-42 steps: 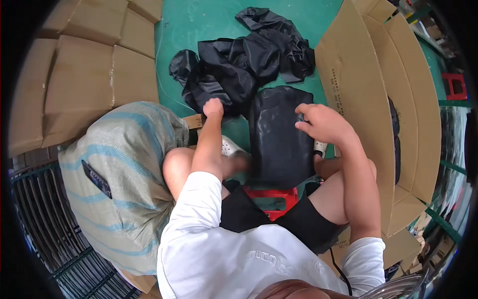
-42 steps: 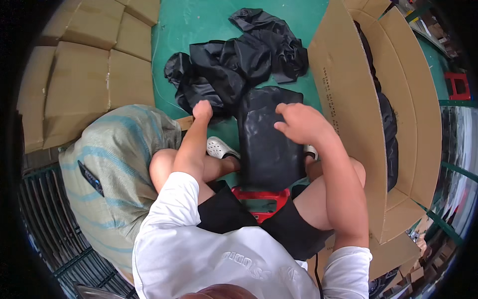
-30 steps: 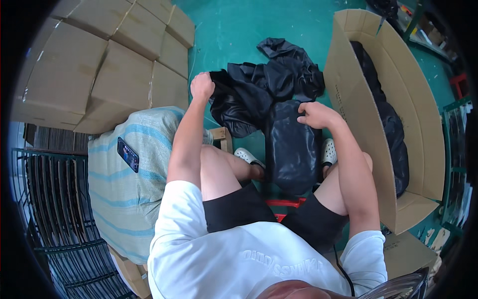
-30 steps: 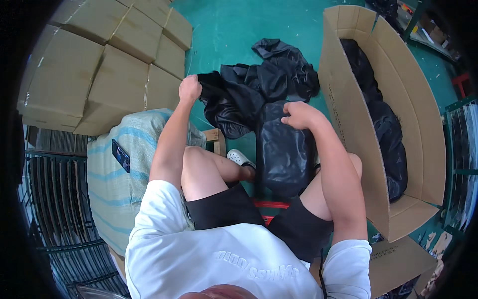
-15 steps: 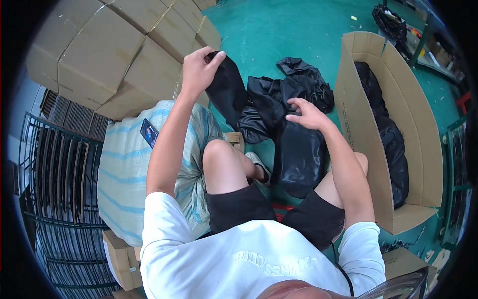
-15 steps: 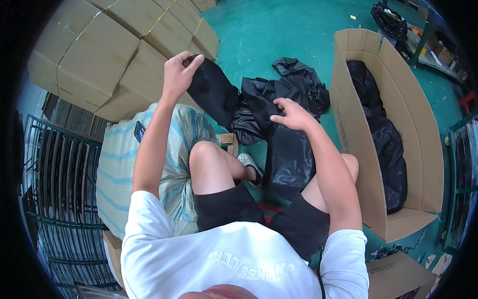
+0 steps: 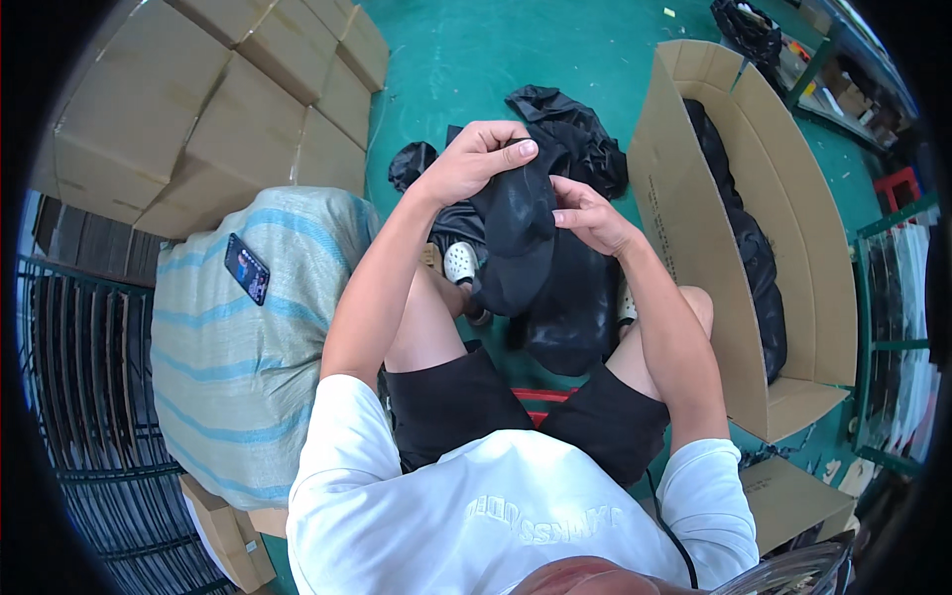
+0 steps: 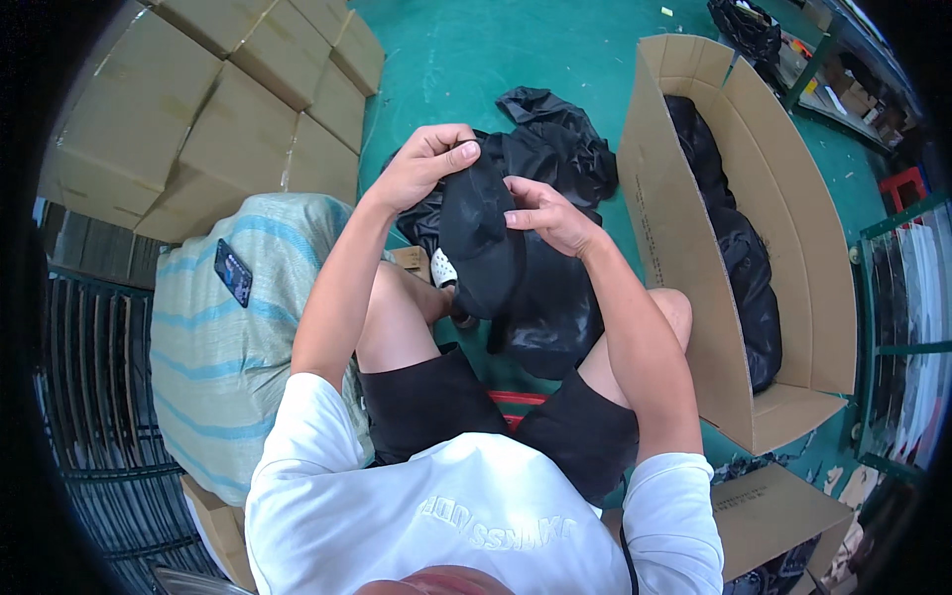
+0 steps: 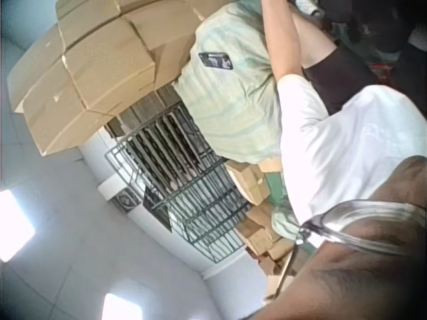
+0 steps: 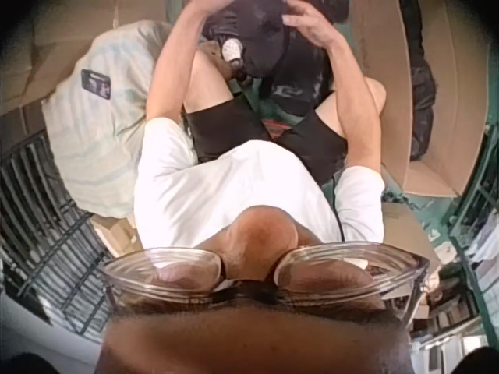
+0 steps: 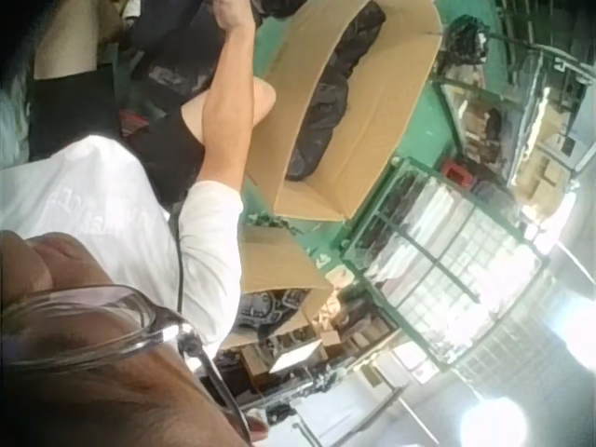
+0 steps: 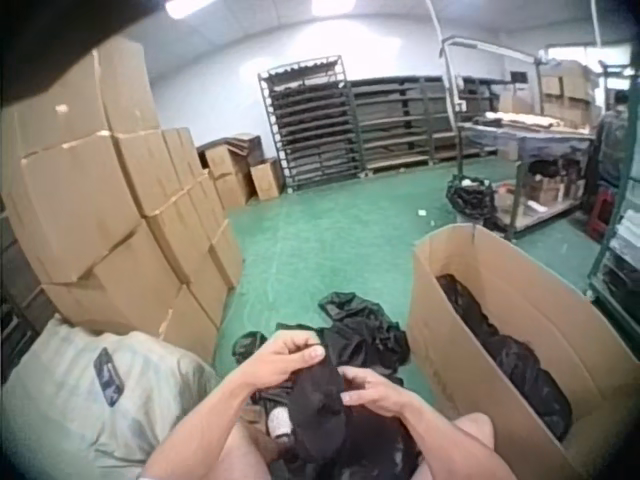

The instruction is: Inspecting black waterproof storage bags for quality control.

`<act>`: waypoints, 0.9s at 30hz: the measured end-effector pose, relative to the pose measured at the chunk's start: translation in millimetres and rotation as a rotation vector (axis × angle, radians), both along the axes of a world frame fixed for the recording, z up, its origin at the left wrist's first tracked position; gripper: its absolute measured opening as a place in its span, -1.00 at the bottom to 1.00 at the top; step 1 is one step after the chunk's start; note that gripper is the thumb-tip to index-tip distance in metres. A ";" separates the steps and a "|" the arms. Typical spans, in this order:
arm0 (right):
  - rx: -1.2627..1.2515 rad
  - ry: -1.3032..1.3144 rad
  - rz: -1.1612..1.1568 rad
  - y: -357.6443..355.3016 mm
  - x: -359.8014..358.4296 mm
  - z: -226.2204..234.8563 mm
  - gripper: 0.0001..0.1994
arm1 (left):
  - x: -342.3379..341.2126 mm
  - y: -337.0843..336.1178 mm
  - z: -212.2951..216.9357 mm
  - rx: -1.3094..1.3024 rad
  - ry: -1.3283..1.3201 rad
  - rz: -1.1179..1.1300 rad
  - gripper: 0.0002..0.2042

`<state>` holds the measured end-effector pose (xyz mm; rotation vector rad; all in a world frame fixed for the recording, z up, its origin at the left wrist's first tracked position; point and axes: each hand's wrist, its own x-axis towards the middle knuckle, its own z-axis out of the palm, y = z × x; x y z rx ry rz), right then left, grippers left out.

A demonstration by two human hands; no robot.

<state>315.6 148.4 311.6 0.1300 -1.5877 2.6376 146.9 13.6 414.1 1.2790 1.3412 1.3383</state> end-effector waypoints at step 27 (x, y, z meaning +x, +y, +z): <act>-0.232 -0.086 -0.281 30.5 -19.1 8.6 -0.47 | -90.3 -26.5 -85.4 0.124 -0.652 0.082 -0.80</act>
